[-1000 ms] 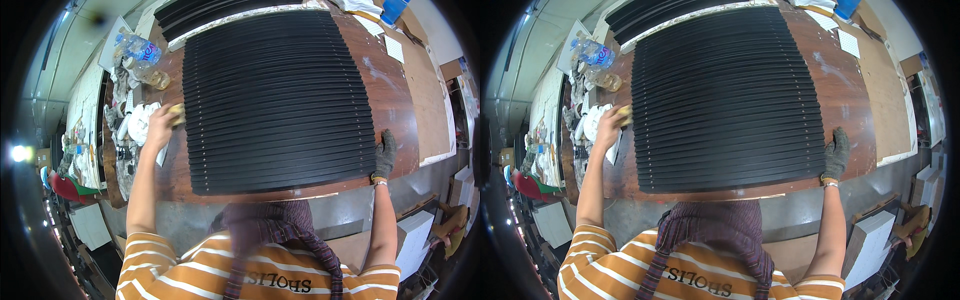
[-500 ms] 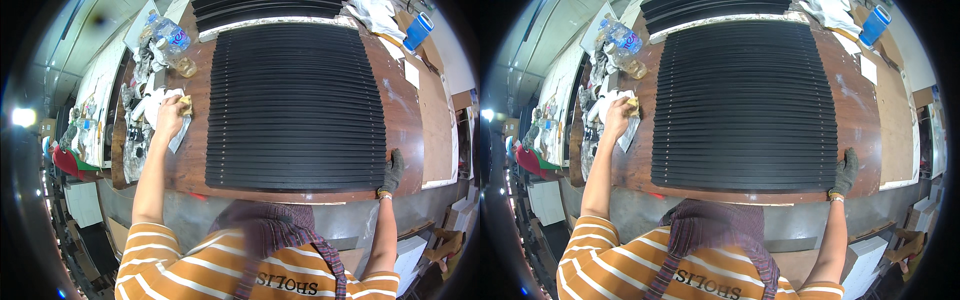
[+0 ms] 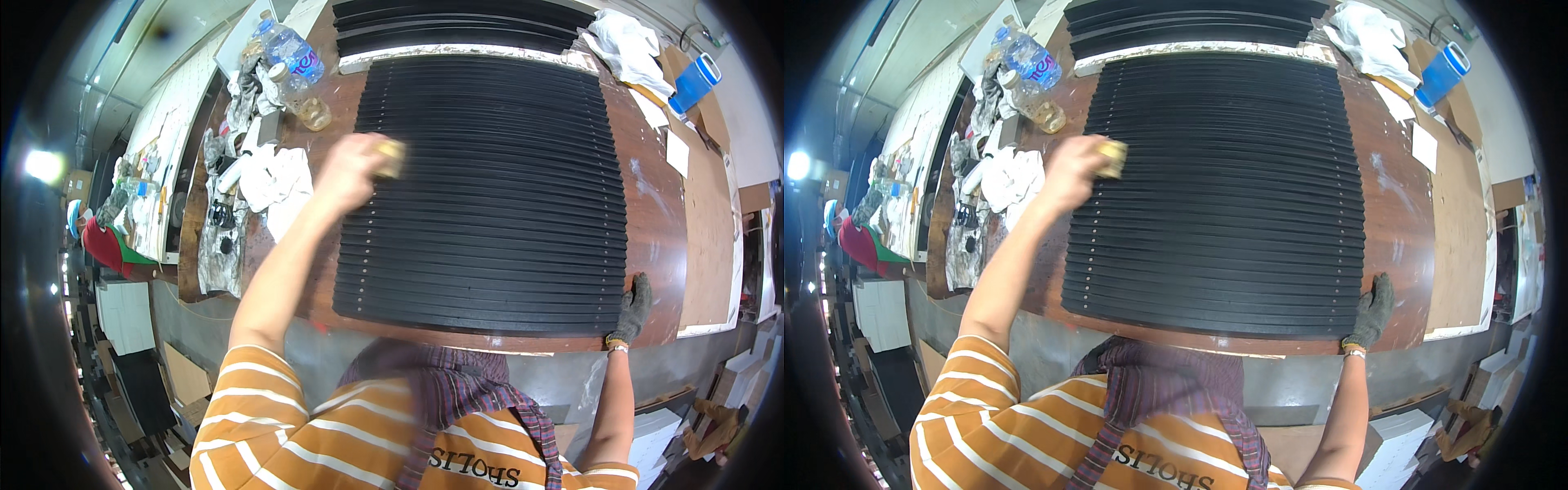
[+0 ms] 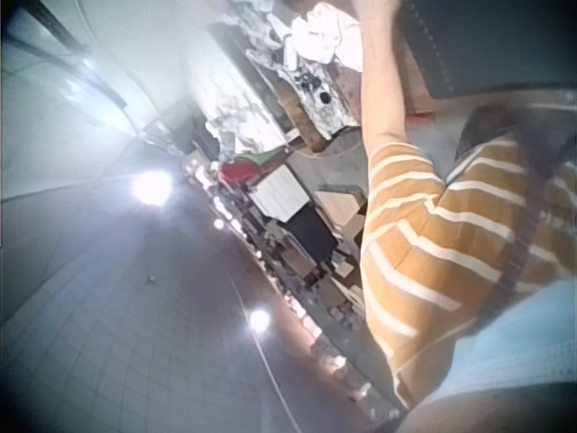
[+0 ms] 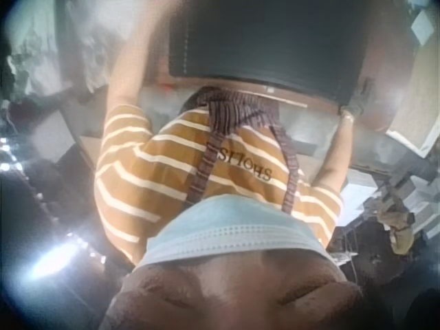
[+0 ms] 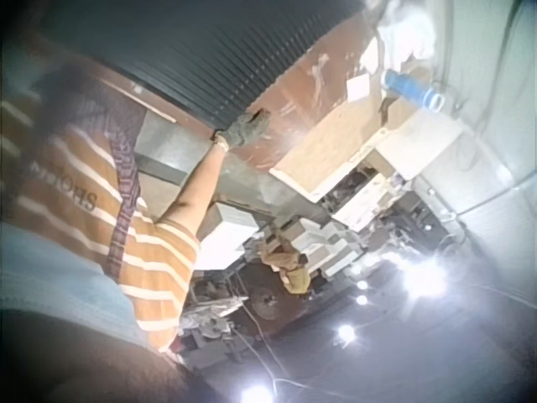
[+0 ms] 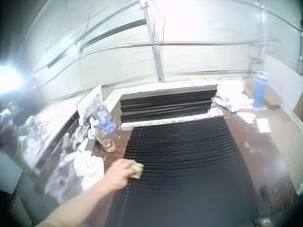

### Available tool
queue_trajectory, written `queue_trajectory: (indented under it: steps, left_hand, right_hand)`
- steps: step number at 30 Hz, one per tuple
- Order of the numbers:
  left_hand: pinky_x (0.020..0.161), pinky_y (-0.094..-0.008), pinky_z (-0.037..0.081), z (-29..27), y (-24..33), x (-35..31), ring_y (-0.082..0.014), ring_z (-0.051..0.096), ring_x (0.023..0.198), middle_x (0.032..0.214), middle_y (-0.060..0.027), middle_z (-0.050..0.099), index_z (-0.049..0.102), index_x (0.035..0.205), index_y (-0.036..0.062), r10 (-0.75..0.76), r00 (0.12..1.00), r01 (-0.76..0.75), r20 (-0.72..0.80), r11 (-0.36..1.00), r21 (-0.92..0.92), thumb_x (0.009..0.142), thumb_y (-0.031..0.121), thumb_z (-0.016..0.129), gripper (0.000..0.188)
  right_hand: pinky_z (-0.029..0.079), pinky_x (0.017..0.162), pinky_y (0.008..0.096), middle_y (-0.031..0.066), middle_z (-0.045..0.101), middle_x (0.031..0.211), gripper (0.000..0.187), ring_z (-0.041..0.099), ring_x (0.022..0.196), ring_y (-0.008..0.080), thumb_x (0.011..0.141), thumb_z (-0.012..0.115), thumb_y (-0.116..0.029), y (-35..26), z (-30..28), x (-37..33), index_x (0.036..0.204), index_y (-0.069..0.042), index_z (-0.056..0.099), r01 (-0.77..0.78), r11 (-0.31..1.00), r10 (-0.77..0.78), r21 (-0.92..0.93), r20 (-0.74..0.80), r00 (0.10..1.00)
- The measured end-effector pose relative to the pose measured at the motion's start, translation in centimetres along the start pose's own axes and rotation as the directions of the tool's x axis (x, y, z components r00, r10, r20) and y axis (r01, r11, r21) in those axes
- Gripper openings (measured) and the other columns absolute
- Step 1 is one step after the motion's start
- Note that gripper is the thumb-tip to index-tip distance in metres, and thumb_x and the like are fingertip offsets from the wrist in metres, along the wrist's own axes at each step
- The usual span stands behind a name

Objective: The person wipes a stack of black slatted panels on a workbench using a sponge and a white cloth. They repeatedly rub the panels and wipe them down, occasionally adjusting their position on the table.

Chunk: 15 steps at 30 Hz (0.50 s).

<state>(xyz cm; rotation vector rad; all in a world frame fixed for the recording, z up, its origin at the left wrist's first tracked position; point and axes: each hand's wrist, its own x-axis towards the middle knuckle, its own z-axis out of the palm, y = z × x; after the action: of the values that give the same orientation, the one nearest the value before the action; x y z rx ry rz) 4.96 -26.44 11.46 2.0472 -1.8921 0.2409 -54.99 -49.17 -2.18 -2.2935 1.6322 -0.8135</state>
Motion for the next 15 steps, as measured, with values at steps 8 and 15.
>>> queue_trajectory:
  steps: [8,15]
  left_hand:
    - [0.108,-0.0443,0.046,-3.1,-5.8,-3.7,-0.035,0.06,0.123,0.131,-0.0113,0.068,0.078,0.101,0.0067,-0.255,0.922,0.222,0.29,0.965,0.141,0.074,-0.005,0.065,0.032]
    - [0.111,-0.0444,0.045,3.7,-1.1,4.9,-0.0352,0.056,0.13,0.137,-0.0112,0.065,0.075,0.11,0.0062,0.041,0.999,-0.043,-0.018,0.99,-0.136,0.075,-0.01,0.063,0.04]
  right_hand:
    - [0.038,0.118,0.0427,0.0157,0.062,0.142,0.044,0.055,0.134,0.0318,0.092,0.055,-0.003,-1.3,-0.6,0.1,0.135,0.002,0.062,-0.04,0.999,0.041,-0.033,0.04,0.998]
    - [0.039,0.117,0.0426,0.0162,0.061,0.143,0.042,0.054,0.134,0.0321,0.092,0.054,-0.001,-1.1,-0.2,0.0,0.133,0.003,0.064,-0.054,0.998,0.054,-0.029,0.021,0.998]
